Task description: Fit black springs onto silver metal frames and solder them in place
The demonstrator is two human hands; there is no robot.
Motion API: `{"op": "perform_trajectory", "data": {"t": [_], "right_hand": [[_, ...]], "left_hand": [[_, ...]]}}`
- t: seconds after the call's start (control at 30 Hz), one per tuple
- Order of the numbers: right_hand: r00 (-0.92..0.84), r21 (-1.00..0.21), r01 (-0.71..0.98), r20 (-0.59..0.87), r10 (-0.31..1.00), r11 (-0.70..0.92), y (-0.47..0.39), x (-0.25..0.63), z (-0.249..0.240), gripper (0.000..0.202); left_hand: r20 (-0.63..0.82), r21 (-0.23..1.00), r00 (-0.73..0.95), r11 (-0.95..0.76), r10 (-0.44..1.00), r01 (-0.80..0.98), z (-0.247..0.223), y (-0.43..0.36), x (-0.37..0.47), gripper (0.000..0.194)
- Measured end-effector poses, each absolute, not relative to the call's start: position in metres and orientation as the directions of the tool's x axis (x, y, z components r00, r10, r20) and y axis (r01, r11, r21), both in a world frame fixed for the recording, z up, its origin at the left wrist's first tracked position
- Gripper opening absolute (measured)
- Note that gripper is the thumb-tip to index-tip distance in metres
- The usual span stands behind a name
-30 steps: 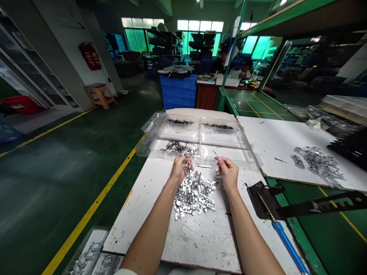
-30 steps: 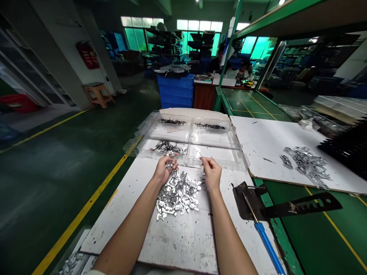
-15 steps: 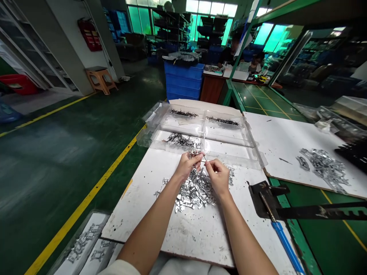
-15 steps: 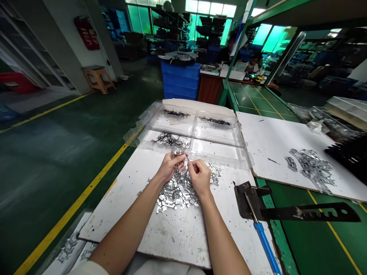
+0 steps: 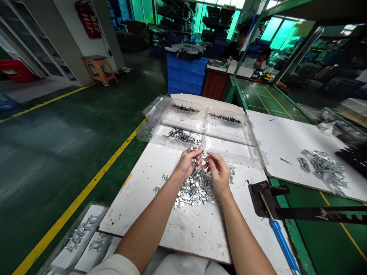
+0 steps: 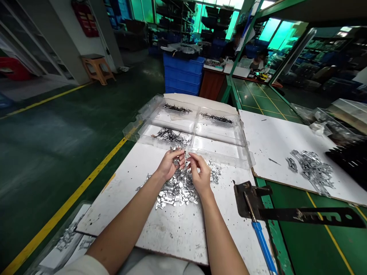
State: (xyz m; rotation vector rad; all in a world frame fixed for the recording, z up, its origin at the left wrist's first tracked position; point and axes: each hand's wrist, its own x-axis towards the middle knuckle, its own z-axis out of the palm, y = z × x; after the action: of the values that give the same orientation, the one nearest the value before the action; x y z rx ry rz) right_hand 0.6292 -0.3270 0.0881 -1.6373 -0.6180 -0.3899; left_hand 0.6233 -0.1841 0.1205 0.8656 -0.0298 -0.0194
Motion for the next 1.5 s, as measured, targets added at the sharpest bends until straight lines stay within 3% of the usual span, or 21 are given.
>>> {"op": "perform_trajectory", "data": {"t": [0.2,0.27,0.37,0.53,0.67,0.87,0.97,1.17,1.37,1.5], "right_hand": [[0.614,-0.581,0.788,0.761,0.209,-0.203,-0.33,0.633,0.089,0.021],[0.596,-0.557,0.8,0.783,0.18,-0.224,-0.331,0.634,0.089,0.018],[0.647,-0.62,0.752,0.76,0.067,-0.223,-0.331,0.634,0.089,0.011],[0.805,-0.809,0.588,0.584,-0.101,0.008,-0.338,0.633,0.104,0.015],[0.848,-0.844,0.53,0.526,-0.067,0.079,-0.353,0.635,0.124,0.02],[0.911,-0.934,0.342,0.356,0.21,0.099,-0.37,0.64,0.122,0.025],[0.937,-0.946,0.277,0.305,0.168,0.169,-0.373,0.639,0.107,0.023],[0.948,-0.959,0.2,0.241,0.206,0.203,-0.379,0.634,0.097,0.026],[0.945,-0.963,0.239,0.259,0.199,0.122,-0.381,0.635,0.098,0.028],[0.944,-0.958,0.273,0.285,0.168,0.09,-0.384,0.636,0.096,0.026]], "left_hand": [[-0.123,0.81,0.991,0.572,-0.048,0.128,0.119,-0.189,0.623,0.028],[-0.137,0.829,0.987,0.536,-0.084,0.161,0.117,-0.19,0.622,0.029],[-0.096,0.854,0.987,0.499,-0.131,0.149,0.115,-0.192,0.619,0.025],[-0.085,0.844,0.99,0.52,-0.11,0.13,0.113,-0.19,0.618,0.029],[-0.074,0.821,0.984,0.55,-0.159,0.151,0.113,-0.19,0.62,0.037],[-0.04,0.872,0.966,0.464,-0.255,0.158,0.116,-0.189,0.619,0.036],[-0.041,0.924,0.959,0.356,-0.28,0.143,0.114,-0.19,0.617,0.044],[0.048,0.954,0.994,0.299,-0.096,-0.017,0.108,-0.197,0.618,0.048],[0.046,0.978,0.982,0.208,-0.182,-0.007,0.109,-0.195,0.62,0.048],[0.1,0.995,0.974,0.045,-0.204,-0.092,0.11,-0.193,0.622,0.035]]}}
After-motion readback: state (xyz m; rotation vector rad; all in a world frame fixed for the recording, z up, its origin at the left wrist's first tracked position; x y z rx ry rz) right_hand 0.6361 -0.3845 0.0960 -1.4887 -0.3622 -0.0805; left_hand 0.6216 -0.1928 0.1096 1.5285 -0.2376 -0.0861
